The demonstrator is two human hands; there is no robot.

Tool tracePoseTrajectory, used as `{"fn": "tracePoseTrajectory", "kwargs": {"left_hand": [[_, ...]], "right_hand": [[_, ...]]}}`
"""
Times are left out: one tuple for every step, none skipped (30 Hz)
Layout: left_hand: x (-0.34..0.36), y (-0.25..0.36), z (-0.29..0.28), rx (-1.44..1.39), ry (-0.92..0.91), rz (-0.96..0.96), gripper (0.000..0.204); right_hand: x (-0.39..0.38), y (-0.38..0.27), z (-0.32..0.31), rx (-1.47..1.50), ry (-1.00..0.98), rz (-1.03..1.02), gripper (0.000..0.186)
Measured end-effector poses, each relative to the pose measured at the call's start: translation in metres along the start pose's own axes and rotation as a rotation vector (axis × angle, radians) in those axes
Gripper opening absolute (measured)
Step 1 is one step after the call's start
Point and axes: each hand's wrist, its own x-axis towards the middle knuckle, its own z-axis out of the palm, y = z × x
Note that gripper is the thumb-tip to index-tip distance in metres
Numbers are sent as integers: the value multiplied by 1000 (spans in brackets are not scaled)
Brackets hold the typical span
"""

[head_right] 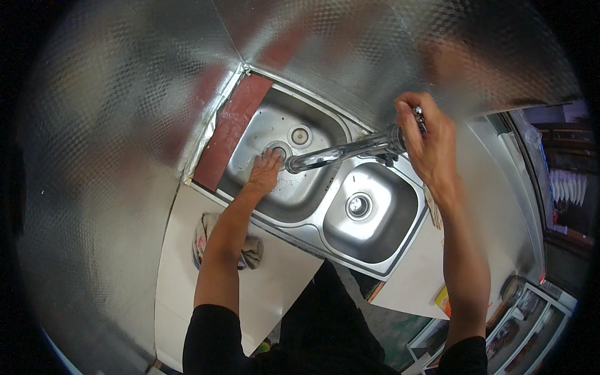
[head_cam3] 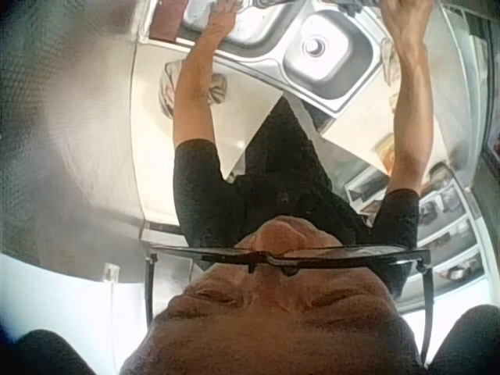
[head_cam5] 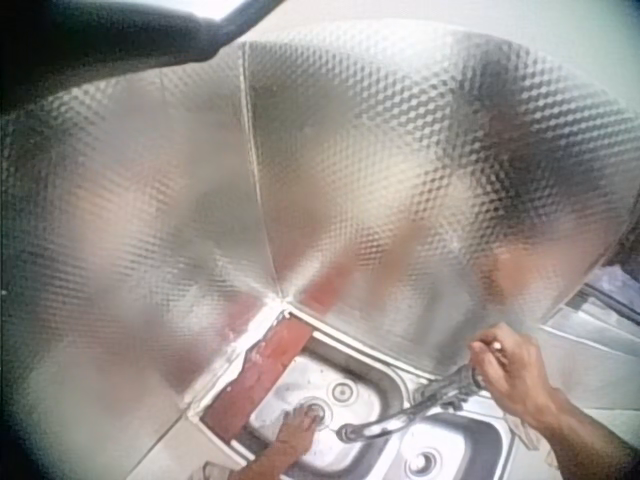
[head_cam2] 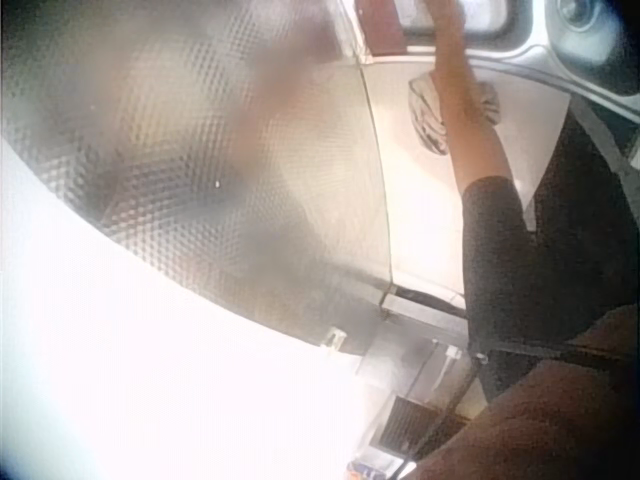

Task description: The person wipes a white tiled wall and a stainless steel backsplash with a cloth. They then turn on the tap and wash the cloth under running water. Finally, they wipe the sink basin and faucet with the wet cloth.

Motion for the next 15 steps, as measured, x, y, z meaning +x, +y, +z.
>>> {"fn": "tracePoseTrajectory", "kwargs": {"left_hand": [[2, -2, 0, -23, 46, 71, 74], [1, -4, 4, -14, -14, 36, 76], [-1, -4, 6, -5, -74, 1, 79], [1, -1, 0, -2, -134, -26, 81], [5, 1, -7, -74, -183, -34, 76], [11, 2, -15, -147, -233, -40, 71], [11, 3, -20, -217, -286, -49, 67], [9, 3, -16, -190, -244, -20, 67], [3, 3, -12, -162, -202, 11, 67], [-2, -3, -11, -132, -153, 22, 68], [0, -3, -11, -126, -172, 2, 76], [1, -1, -10, -120, -191, -21, 85], [-8, -7, -7, -115, -219, -60, 95], [-21, -10, -3, -61, -30, -35, 79], [-17, -2, -9, -120, -64, -56, 68]], "right_hand": [[0, 0, 1, 8, 12, -7, 13], [1, 0, 2, 16, 24, -14, 13], [1, 0, 2, 24, 36, -21, 13], [1, 0, 1, 14, 28, -11, 13], [0, -1, -1, 3, 21, 0, 13], [0, -1, -4, -9, 15, 12, 13], [-1, -1, -7, -36, 7, 15, 13], [-1, -2, -10, -65, -1, 20, 14], [-2, -2, -13, -94, -8, 25, 15], [2, -12, -14, -200, 84, -97, 16], [1, -25, -14, -312, 174, -213, 17], [-7, -31, -14, -335, 215, -304, 20], [-15, -37, -12, -346, 258, -396, 24], [-29, -38, -14, -276, 250, -465, 29], [-52, -27, -17, -193, 155, -487, 33]]}}
